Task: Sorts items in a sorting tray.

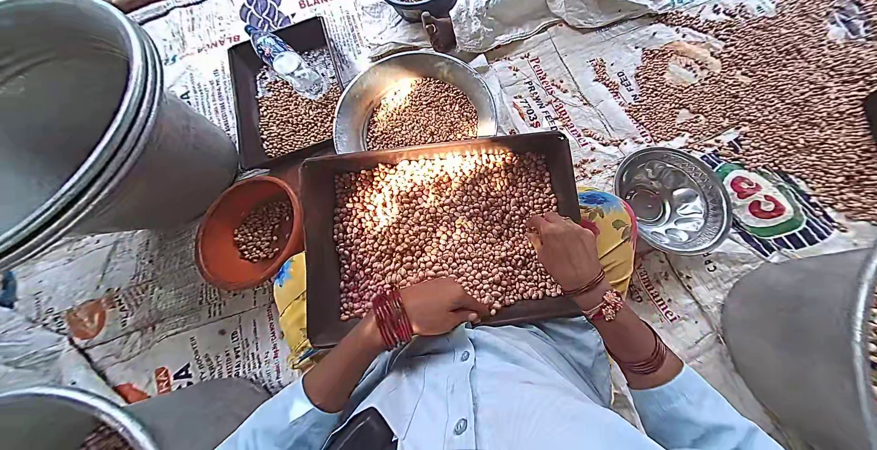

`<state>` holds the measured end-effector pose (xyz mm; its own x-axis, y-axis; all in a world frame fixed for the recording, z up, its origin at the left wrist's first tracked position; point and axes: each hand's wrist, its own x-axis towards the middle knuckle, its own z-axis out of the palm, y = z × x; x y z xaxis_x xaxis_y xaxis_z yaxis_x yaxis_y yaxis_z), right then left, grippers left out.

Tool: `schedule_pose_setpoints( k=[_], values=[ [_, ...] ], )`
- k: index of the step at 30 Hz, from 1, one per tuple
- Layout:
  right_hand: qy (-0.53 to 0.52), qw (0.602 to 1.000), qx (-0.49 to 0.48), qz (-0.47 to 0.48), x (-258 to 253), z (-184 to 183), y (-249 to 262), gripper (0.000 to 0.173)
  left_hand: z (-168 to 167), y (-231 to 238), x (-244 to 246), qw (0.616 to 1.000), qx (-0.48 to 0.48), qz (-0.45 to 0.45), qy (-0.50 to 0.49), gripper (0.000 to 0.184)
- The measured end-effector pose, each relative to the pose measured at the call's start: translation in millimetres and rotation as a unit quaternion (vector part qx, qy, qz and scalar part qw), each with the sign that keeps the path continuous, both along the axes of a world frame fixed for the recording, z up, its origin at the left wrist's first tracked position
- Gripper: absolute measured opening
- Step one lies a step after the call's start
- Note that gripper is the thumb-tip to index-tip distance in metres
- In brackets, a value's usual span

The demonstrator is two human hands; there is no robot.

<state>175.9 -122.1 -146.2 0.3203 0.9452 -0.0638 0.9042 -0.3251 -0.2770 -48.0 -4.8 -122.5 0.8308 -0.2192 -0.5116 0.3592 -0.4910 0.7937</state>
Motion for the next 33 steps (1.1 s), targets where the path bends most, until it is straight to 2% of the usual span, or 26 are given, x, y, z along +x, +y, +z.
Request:
schedule_pose_setpoints(
  k=[4, 6, 9, 12, 14, 16, 17, 18, 19, 20, 21, 24, 26, 28, 33],
  values=[
    [-0.006, 0.999, -0.034, 0.006, -1.7, -4.4, 5.3, 0.023, -6.6, -24.2, 40.9, 0.994, 0.088, -0.033, 0.056, 0.034],
    [0.005, 0.999, -0.033, 0.002, 0.3, -2.7, 4.3, 0.022, -20.2, -22.4, 60.4, 0.995, 0.094, -0.006, 0.044, 0.032],
    [0.077, 0.997, 0.009, -0.013, 10.2, 5.8, -3.4, 0.02, -27.7, 0.0, 79.0, 0.99, 0.085, 0.111, -0.014, 0.034],
    [0.176, 0.978, 0.102, -0.038, 28.4, 12.3, -20.4, 0.023, -19.1, 26.1, 78.1, 0.942, 0.113, 0.304, -0.088, 0.034],
    [0.312, 0.936, 0.15, -0.065, 42.9, 12.8, -32.9, 0.019, -21.9, 39.0, 66.5, 0.884, 0.173, 0.399, -0.17, 0.033],
    [0.509, 0.832, 0.196, -0.098, 48.7, 11.7, -39.9, 0.011, -22.0, 43.6, 52.5, 0.845, 0.214, 0.447, -0.203, 0.03],
    [0.58, 0.779, 0.211, -0.108, 48.9, 10.7, -41.9, 0.018, -21.0, 40.8, 46.2, 0.84, 0.223, 0.45, -0.205, 0.027],
    [0.621, 0.744, 0.218, -0.116, 47.9, 9.4, -43.8, 0.024, -20.5, 34.0, 40.5, 0.845, 0.228, 0.436, -0.207, 0.023],
    [0.636, 0.731, 0.216, -0.122, 45.5, 8.3, -45.3, 0.028, -20.3, 23.9, 36.0, 0.86, 0.227, 0.409, -0.205, 0.021],
    [0.633, 0.737, 0.204, -0.118, 43.0, 7.1, -46.2, 0.029, -19.3, 12.8, 33.0, 0.882, 0.222, 0.369, -0.192, 0.022],
    [0.612, 0.761, 0.188, -0.11, 39.6, 6.9, -46.1, 0.026, -20.0, 2.2, 31.0, 0.898, 0.228, 0.327, -0.187, 0.021],
    [0.45, 0.878, 0.139, -0.081, 25.0, 8.5, -43.5, 0.018, -25.9, -20.4, 28.6, 0.916, 0.284, 0.235, -0.158, 0.02],
    [0.32, 0.938, 0.122, -0.054, 14.4, 7.8, -40.6, 0.021, -25.8, -24.6, 32.1, 0.929, 0.297, 0.197, -0.095, 0.024],
    [0.245, 0.961, 0.124, -0.033, 6.0, 3.3, -34.3, 0.023, -25.9, -25.9, 35.6, 0.934, 0.306, 0.172, -0.063, 0.027],
    [0.165, 0.983, 0.084, -0.008, -6.1, -4.0, -13.1, 0.023, -26.4, -26.8, 35.5, 0.935, 0.314, 0.15, -0.064, 0.026]
  ],
)
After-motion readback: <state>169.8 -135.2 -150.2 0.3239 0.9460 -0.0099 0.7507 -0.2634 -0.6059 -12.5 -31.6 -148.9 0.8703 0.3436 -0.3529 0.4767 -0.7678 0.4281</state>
